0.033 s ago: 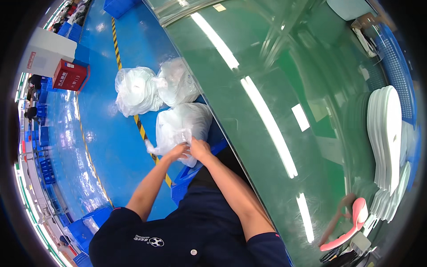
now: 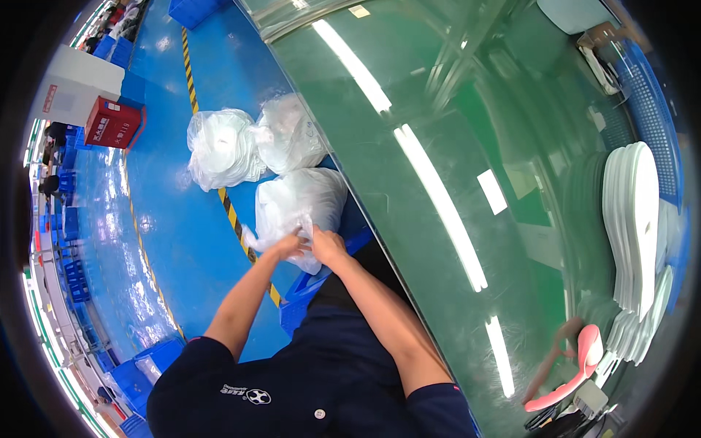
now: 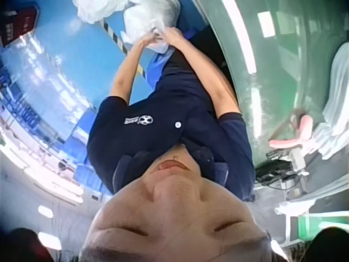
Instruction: The person inspects white plastic parts with a green pattern, turning them over to check both sides and using a small abrasive block to rub the surface. They then open a plastic bag containing similar parts and place a stack of them onto the green workbench.
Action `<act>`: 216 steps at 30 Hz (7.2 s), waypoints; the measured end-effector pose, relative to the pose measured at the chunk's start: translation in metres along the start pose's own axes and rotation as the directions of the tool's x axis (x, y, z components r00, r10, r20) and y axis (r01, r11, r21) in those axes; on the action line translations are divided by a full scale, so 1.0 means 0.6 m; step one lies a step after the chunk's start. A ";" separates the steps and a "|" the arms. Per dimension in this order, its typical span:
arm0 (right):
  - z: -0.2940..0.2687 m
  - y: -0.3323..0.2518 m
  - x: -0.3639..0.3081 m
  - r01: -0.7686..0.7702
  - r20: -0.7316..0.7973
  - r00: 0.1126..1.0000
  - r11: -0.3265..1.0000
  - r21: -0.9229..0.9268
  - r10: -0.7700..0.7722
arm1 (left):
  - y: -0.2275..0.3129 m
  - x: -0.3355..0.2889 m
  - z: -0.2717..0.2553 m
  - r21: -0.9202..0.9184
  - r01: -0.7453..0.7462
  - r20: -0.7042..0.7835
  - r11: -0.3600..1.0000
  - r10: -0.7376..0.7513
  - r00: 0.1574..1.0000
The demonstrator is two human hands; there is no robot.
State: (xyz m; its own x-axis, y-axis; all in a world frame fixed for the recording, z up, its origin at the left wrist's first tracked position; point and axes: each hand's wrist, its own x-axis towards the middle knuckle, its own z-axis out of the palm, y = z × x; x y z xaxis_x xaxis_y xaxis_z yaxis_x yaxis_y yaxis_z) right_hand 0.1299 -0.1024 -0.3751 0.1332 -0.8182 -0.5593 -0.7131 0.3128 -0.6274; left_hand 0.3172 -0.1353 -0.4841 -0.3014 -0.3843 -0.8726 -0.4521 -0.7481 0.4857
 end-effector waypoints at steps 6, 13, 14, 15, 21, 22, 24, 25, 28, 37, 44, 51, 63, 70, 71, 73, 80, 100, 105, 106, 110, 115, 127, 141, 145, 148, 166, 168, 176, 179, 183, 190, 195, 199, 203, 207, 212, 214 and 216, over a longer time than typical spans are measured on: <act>-0.020 -0.008 -0.016 -0.104 0.006 0.995 0.993 0.061 0.104 | 0.055 0.051 -0.165 0.848 -0.258 -0.409 0.464 0.881 0.240; -0.018 0.005 -0.011 -0.138 0.094 0.987 0.985 0.102 0.129 | 0.012 0.030 -0.105 0.869 -0.237 -0.185 0.434 0.729 0.659; -0.018 0.007 -0.010 -0.141 0.096 0.987 0.984 0.109 0.131 | -0.010 0.033 -0.092 0.824 -0.248 -0.149 0.509 0.617 0.773; -0.018 0.009 -0.009 -0.155 0.089 0.985 0.980 0.123 0.144 | -0.035 0.034 -0.085 0.774 -0.239 -0.105 0.587 0.491 0.865; -0.020 0.004 -0.006 -0.145 0.110 0.986 0.974 0.173 0.127 | -0.090 0.035 -0.118 0.920 0.261 -0.086 0.291 -0.500 0.862; -0.017 0.000 -0.008 -0.107 0.095 0.991 0.983 0.150 0.093 | -0.091 0.050 -0.117 0.843 0.400 -0.159 0.359 -0.545 0.824; -0.015 -0.007 -0.016 -0.077 0.095 0.993 0.987 0.139 0.064 | -0.087 0.083 -0.099 0.870 0.134 -0.199 0.474 0.089 0.976; -0.022 -0.015 -0.021 -0.077 0.113 0.992 0.987 0.144 0.061 | -0.099 0.106 -0.093 0.873 0.130 -0.256 0.469 0.216 0.942; -0.029 -0.023 -0.040 -0.077 0.112 0.992 0.982 0.174 0.058 | -0.091 0.156 -0.067 0.924 0.139 -0.277 0.355 0.377 0.884; -0.027 -0.013 -0.055 -0.116 0.037 0.993 0.959 0.259 0.111 | -0.056 0.197 -0.076 0.992 0.074 -0.067 -0.107 0.068 0.995; -0.026 -0.010 -0.053 -0.110 0.054 0.994 0.963 0.245 0.100 | -0.071 0.211 -0.089 0.989 0.077 -0.047 -0.128 0.224 0.973; -0.024 -0.006 -0.055 -0.117 0.035 0.993 0.977 0.177 0.113 | -0.070 0.159 -0.066 0.974 -0.090 0.169 -0.207 0.406 0.898; -0.020 -0.003 -0.048 -0.165 0.074 0.985 0.973 0.159 0.155 | -0.115 0.127 -0.072 0.983 -0.115 0.153 -0.143 0.291 0.945; -0.021 -0.007 -0.053 -0.110 0.060 0.993 0.983 0.150 0.102 | -0.127 0.143 -0.057 0.998 -0.054 0.033 0.044 0.387 0.922; -0.021 -0.009 -0.056 -0.111 0.052 0.993 0.982 0.155 0.104 | -0.128 0.139 -0.053 0.997 -0.054 0.033 0.046 0.366 0.930; -0.023 -0.011 -0.057 -0.100 0.050 0.994 0.983 0.152 0.094 | -0.137 0.135 -0.047 0.997 -0.049 0.029 0.052 0.327 0.945; -0.026 -0.007 -0.059 -0.078 0.027 0.997 0.985 0.153 0.075 | -0.129 0.145 -0.076 0.985 -0.161 0.139 0.067 0.257 0.956; -0.025 -0.024 -0.040 -0.185 0.076 0.981 0.975 0.123 0.177 | -0.159 0.134 -0.048 0.996 -0.083 0.070 0.015 0.408 0.910; -0.010 -0.013 -0.041 -0.118 0.040 0.993 0.987 0.110 0.115 | -0.186 0.158 -0.028 0.991 -0.114 0.077 0.069 0.401 0.913; -0.010 -0.012 -0.044 -0.107 0.038 0.994 0.988 0.115 0.103 | -0.176 0.161 -0.028 0.993 -0.088 0.050 0.080 0.385 0.921; -0.024 -0.016 -0.052 -0.100 0.053 0.994 0.979 0.179 0.091 | -0.143 0.133 -0.032 0.981 -0.044 -0.037 0.191 0.398 0.917; -0.024 -0.003 -0.052 -0.107 0.102 0.992 0.947 0.303 0.079 | -0.093 0.037 -0.062 0.945 -0.090 -0.075 0.314 0.476 0.876; -0.017 0.027 -0.061 -0.055 -0.133 0.985 0.923 0.380 0.113 | 0.076 -0.307 -0.009 0.449 -0.384 -0.396 0.807 0.565 0.724; 0.000 0.044 -0.050 0.102 -0.154 0.986 0.942 0.318 -0.055 | 0.402 -0.749 0.097 0.235 -0.873 -0.375 0.428 0.868 0.325; -0.009 0.014 -0.066 0.372 -0.275 0.914 0.887 0.273 -0.299 | 0.505 -0.751 0.089 0.014 -0.960 -0.283 0.280 0.922 0.265; -0.019 0.043 -0.060 0.349 -0.305 0.914 0.901 0.257 -0.267 | 0.644 -0.720 0.250 -0.137 -0.897 -0.110 0.419 0.894 0.434; 0.027 0.039 -0.038 0.275 -0.255 0.941 0.943 0.187 -0.224 | 0.873 -0.328 0.287 0.741 -0.547 0.195 0.390 0.655 0.730; 0.017 0.050 -0.044 0.241 -0.226 0.954 0.950 0.196 -0.196 | 0.839 -0.364 0.324 0.874 -0.486 0.222 0.015 0.876 0.428; -0.171 -0.102 -0.283 0.553 -0.280 0.818 0.822 0.137 -0.503 | 0.692 -0.474 0.363 0.916 -0.134 0.385 -0.379 0.732 0.562; -0.298 -0.158 -0.391 0.608 -0.297 0.790 0.625 0.490 -0.536 | 0.735 -0.465 0.302 0.809 -0.272 0.559 -0.521 0.541 0.628; -0.372 -0.136 -0.405 0.831 -0.818 0.542 0.021 0.555 0.191 | 0.796 -0.464 0.293 0.664 -0.501 0.736 -0.556 0.366 0.569; -0.394 -0.098 -0.365 0.636 -0.575 0.737 -0.649 0.417 0.354 | 0.833 -0.426 0.300 0.705 -0.667 0.356 0.240 0.694 0.626; -0.449 -0.085 -0.330 0.670 -0.554 0.735 -0.546 0.504 0.390 | 0.832 -0.392 0.321 0.889 -0.445 0.288 0.109 0.621 0.729; -0.503 -0.105 -0.328 0.714 -0.590 0.701 -0.390 0.582 0.402 | 0.850 -0.362 0.298 0.847 -0.424 0.200 0.321 0.547 0.813; -0.594 -0.036 -0.289 0.718 -0.624 0.689 -0.234 0.655 0.368 | 0.845 -0.347 0.320 0.606 -0.572 0.304 0.553 0.504 0.808; -0.636 -0.039 -0.302 0.694 -0.627 0.705 -0.142 0.706 0.332 | 0.853 -0.320 0.323 0.366 -0.817 0.488 0.447 0.655 0.577; -0.660 -0.018 -0.297 0.643 -0.611 0.753 -0.077 0.762 0.243 | 0.911 -0.294 0.339 0.369 -0.859 0.591 0.354 0.624 0.511; -0.669 -0.007 -0.296 0.591 -0.570 0.801 -0.087 0.802 0.181 | 0.932 -0.285 0.340 0.411 -0.869 0.636 0.275 0.597 0.490; -0.677 -0.006 -0.301 0.546 -0.537 0.835 -0.064 0.835 0.116 | 0.949 -0.276 0.330 0.448 -0.877 0.680 0.174 0.570 0.461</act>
State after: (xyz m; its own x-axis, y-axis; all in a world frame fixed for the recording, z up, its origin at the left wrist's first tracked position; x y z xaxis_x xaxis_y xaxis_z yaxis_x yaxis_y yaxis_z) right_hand -0.1713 -0.1520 -0.0515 -0.3417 -0.9062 -0.2491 0.6930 -0.0639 -0.7181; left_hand -0.0567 -0.3905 -0.0527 -0.9677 -0.2355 -0.0899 -0.1903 0.4490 0.8730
